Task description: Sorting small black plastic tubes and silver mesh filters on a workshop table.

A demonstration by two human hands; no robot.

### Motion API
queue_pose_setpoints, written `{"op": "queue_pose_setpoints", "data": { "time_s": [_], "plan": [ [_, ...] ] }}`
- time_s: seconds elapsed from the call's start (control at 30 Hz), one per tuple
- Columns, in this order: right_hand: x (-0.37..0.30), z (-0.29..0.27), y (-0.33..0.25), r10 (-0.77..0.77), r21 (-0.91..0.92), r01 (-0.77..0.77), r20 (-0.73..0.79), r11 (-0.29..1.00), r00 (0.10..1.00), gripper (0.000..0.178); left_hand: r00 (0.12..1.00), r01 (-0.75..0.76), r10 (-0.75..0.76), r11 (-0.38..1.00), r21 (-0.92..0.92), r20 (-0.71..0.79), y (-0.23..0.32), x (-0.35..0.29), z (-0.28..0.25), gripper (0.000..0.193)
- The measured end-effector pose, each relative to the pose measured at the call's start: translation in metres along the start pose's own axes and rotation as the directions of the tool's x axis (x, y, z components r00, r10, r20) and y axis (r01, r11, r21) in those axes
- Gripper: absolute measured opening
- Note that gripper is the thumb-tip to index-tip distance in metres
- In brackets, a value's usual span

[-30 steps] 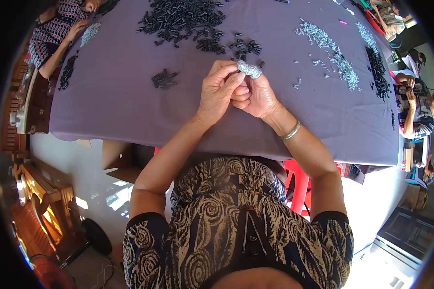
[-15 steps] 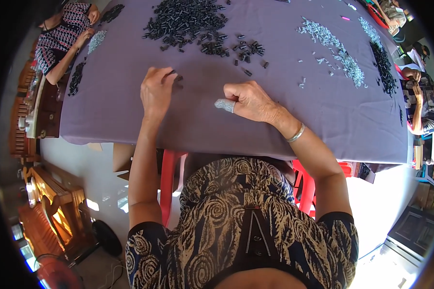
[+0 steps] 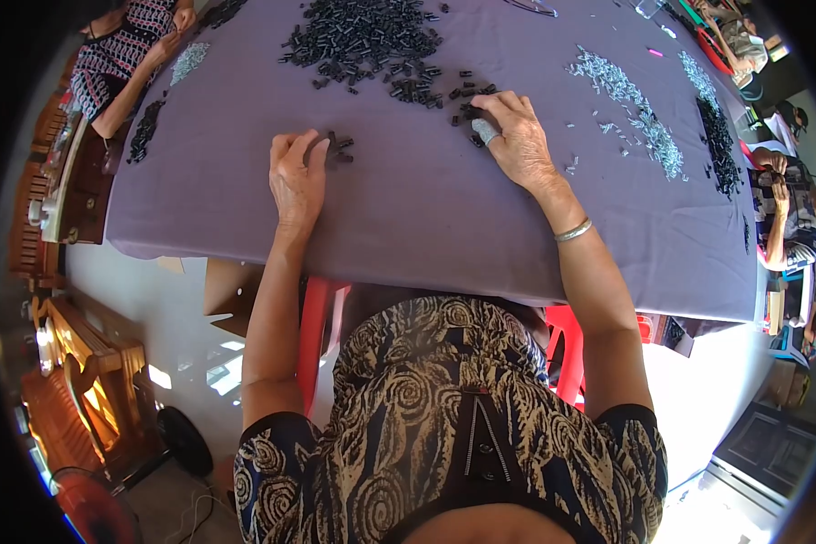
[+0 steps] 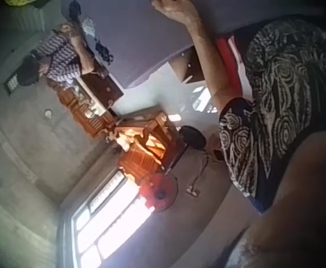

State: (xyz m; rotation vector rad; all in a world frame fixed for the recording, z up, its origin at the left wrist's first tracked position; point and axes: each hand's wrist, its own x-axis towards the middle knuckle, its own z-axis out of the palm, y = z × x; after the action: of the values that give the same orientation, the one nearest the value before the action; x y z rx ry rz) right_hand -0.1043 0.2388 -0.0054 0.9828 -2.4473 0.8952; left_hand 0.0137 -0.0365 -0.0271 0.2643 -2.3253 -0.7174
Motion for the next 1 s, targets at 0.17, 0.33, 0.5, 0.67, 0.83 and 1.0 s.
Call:
{"op": "queue_pose_setpoints", "data": {
  "time_s": [0.17, 0.33, 0.5, 0.67, 0.83, 1.0],
  "plan": [
    [0.001, 0.004, -0.003, -0.136, -0.128, 0.143, 0.059, 0.981, 0.989, 0.03, 0.988, -0.131, 0.126, 0.99, -0.056, -0.084, 0.026, 0.002, 0.002, 0.021],
    [-0.001, -0.008, 0.016, -0.033, -0.042, 0.031, -0.036, 0.999, 0.999, 0.018, 0.961, -0.249, 0.266, 0.95, -0.189, 0.07, 0.061, 0.002, 0.026, 0.02],
    [0.0, -0.025, 0.028, 0.179, 0.088, -0.171, -0.09, 0.981, 0.98, 0.016, 0.932, -0.181, 0.23, 0.965, -0.19, 0.28, 0.084, 0.003, 0.051, 0.022],
    [-0.001, -0.026, 0.041, 0.287, 0.19, -0.251, -0.194, 0.949, 0.938, 0.027, 0.938, -0.164, 0.21, 0.969, -0.183, 0.276, 0.095, 0.014, 0.076, 0.023],
    [-0.001, -0.028, 0.038, 0.329, 0.208, -0.287, -0.204, 0.935, 0.922, 0.031, 0.931, -0.227, 0.259, 0.962, -0.149, 0.257, 0.102, 0.019, 0.097, 0.021],
    [0.0, -0.033, 0.041, 0.393, 0.279, -0.331, -0.204, 0.901, 0.897, 0.019, 0.927, -0.264, 0.284, 0.958, -0.112, 0.246, 0.103, 0.017, 0.109, 0.021]
  ]
}}
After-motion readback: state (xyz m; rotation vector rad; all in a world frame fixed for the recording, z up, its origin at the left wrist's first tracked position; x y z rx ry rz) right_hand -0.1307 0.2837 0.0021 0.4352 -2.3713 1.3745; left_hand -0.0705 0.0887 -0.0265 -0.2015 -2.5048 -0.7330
